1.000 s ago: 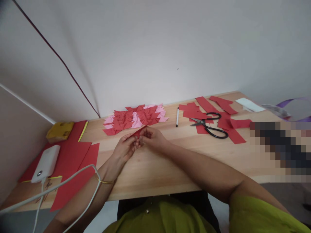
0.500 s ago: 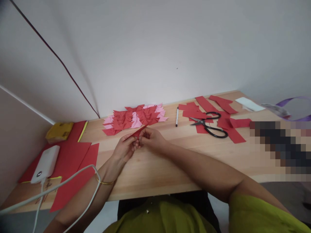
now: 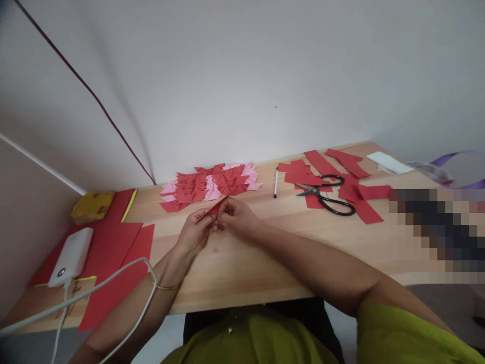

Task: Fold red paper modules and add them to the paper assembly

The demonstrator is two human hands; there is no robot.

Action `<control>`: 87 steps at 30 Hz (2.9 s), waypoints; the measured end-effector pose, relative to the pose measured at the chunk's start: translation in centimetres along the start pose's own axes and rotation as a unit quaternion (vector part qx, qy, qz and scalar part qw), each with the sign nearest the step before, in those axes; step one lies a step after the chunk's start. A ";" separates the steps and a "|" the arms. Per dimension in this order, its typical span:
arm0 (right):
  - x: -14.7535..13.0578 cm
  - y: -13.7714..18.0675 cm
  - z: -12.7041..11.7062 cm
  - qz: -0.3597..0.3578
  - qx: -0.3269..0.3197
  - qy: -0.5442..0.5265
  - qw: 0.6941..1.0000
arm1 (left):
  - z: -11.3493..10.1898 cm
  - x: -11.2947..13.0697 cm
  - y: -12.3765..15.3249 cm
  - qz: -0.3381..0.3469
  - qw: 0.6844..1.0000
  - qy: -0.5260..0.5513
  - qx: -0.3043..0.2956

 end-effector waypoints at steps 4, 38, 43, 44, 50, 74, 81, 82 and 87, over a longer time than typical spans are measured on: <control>-0.1 0.0 0.0 -0.010 -0.010 0.000 1.000 | 0.1 0.1 -0.1 0.017 1.000 -0.009 -0.008; -4.6 2.4 -0.5 -0.229 0.169 0.530 0.799 | 0.3 1.6 -0.4 0.007 0.997 0.081 0.009; -4.6 2.3 -0.9 -0.232 0.175 0.483 0.826 | 0.4 2.2 -0.4 0.032 0.997 0.070 0.019; -4.6 2.2 -1.1 -0.229 0.170 0.470 0.835 | 0.3 2.2 -0.3 0.035 0.997 0.059 0.023; -4.5 1.8 -1.1 -0.205 0.135 0.426 0.871 | -0.4 1.7 -0.3 0.067 0.998 -0.019 0.004; -4.6 2.6 -0.5 -0.176 0.138 0.382 0.897 | 0.7 3.9 0.8 0.128 0.973 -0.188 -0.044; -4.8 2.6 -0.5 -0.184 0.141 0.371 0.899 | 0.2 3.6 0.7 0.122 0.973 -0.195 -0.012; -4.9 2.6 -0.5 -0.188 0.135 0.371 0.899 | 0.2 3.5 0.7 0.121 0.974 -0.192 -0.010; -4.7 2.4 -0.4 -0.183 0.119 0.387 0.896 | 0.2 3.4 0.6 0.114 0.977 -0.181 -0.008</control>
Point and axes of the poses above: each hand's wrist, its own y-axis away from the middle knuckle, its own z-axis out of the palm, x = y × z, the point moved 8 cm from there along -y, towards the middle knuckle, and after that the axes turned 9 degrees about z, right-handed, at the moved point
